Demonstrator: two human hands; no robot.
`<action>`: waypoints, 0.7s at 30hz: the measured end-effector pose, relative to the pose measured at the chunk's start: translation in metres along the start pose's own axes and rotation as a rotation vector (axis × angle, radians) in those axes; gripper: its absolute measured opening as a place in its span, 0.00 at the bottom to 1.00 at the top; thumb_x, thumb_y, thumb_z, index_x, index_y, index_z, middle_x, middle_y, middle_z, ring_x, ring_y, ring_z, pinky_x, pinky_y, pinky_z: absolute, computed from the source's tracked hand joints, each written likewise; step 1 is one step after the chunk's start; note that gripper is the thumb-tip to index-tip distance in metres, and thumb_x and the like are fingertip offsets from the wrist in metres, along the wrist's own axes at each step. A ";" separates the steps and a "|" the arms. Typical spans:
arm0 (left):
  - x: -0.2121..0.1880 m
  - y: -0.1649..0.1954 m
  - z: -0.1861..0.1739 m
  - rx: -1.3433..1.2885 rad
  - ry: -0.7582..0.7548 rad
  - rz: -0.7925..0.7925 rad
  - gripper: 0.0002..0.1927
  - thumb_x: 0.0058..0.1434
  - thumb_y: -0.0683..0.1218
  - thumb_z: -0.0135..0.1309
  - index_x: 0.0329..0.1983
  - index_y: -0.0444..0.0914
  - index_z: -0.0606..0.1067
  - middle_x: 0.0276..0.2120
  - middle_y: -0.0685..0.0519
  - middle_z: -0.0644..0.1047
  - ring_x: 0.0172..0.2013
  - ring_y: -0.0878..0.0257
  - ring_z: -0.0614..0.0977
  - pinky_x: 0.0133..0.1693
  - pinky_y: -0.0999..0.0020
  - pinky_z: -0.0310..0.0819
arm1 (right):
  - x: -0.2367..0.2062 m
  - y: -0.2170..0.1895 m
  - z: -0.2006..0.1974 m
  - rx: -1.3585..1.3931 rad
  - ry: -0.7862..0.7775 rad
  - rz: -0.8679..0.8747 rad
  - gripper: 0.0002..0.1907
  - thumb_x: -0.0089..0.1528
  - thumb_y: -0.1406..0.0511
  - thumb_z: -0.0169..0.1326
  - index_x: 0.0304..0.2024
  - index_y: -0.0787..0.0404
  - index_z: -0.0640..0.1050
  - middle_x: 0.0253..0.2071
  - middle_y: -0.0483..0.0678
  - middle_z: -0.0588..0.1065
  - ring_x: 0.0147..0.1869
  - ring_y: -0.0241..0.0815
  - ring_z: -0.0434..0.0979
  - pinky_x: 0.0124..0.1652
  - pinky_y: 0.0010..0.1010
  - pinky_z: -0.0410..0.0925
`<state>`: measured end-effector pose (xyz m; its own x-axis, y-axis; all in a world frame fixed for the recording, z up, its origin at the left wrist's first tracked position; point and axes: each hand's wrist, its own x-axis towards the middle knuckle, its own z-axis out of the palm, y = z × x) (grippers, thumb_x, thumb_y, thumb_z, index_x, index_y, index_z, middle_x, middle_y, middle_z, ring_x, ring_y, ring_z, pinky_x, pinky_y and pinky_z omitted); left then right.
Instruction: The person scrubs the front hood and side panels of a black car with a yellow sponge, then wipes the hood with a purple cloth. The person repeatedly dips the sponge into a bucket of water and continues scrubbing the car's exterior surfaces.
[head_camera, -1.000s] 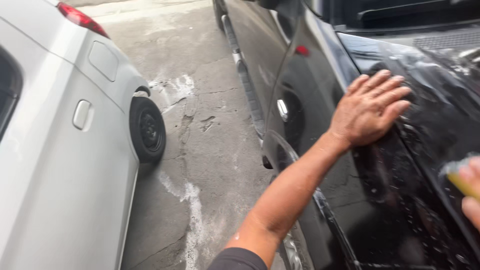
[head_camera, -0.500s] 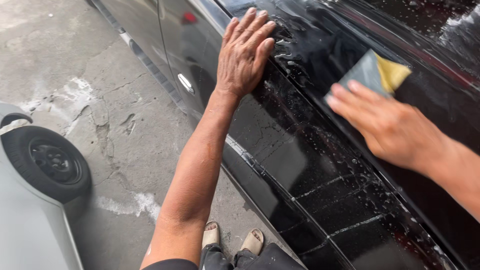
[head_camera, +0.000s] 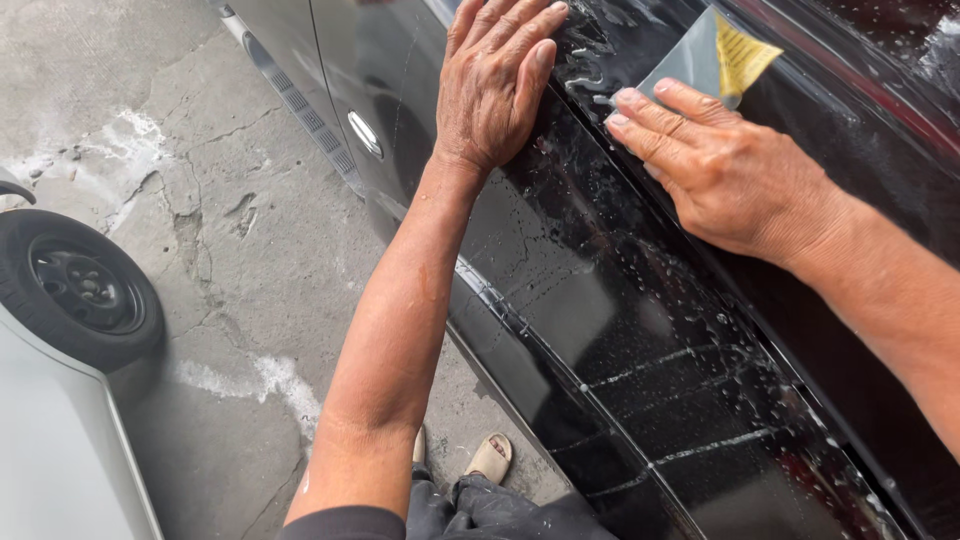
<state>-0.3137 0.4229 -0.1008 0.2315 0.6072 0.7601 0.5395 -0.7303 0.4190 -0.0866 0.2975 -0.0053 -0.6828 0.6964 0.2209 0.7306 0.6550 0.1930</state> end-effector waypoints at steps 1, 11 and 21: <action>0.001 0.002 -0.001 0.001 0.008 0.006 0.22 0.77 0.53 0.38 0.62 0.42 0.77 0.64 0.53 0.76 0.70 0.57 0.68 0.74 0.55 0.47 | -0.007 -0.007 -0.005 -0.017 -0.006 0.005 0.23 0.63 0.73 0.51 0.62 0.64 0.75 0.66 0.55 0.72 0.73 0.55 0.68 0.62 0.38 0.69; -0.002 -0.004 0.009 0.020 0.029 0.019 0.25 0.77 0.54 0.32 0.63 0.44 0.77 0.63 0.53 0.77 0.69 0.57 0.68 0.73 0.54 0.45 | -0.075 -0.028 -0.023 -0.012 -0.161 0.073 0.29 0.56 0.77 0.48 0.62 0.67 0.71 0.67 0.56 0.69 0.72 0.53 0.66 0.64 0.40 0.66; -0.003 0.004 0.002 -0.041 0.076 0.080 0.20 0.78 0.51 0.36 0.60 0.42 0.77 0.55 0.51 0.80 0.61 0.53 0.76 0.66 0.54 0.57 | -0.107 -0.027 -0.022 -0.018 -0.116 0.007 0.29 0.58 0.77 0.47 0.64 0.69 0.71 0.69 0.58 0.69 0.73 0.53 0.67 0.66 0.39 0.65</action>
<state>-0.3107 0.4186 -0.1025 0.2096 0.5219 0.8269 0.4881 -0.7886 0.3740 -0.0329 0.1992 -0.0131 -0.6732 0.7312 0.1104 0.7350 0.6451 0.2087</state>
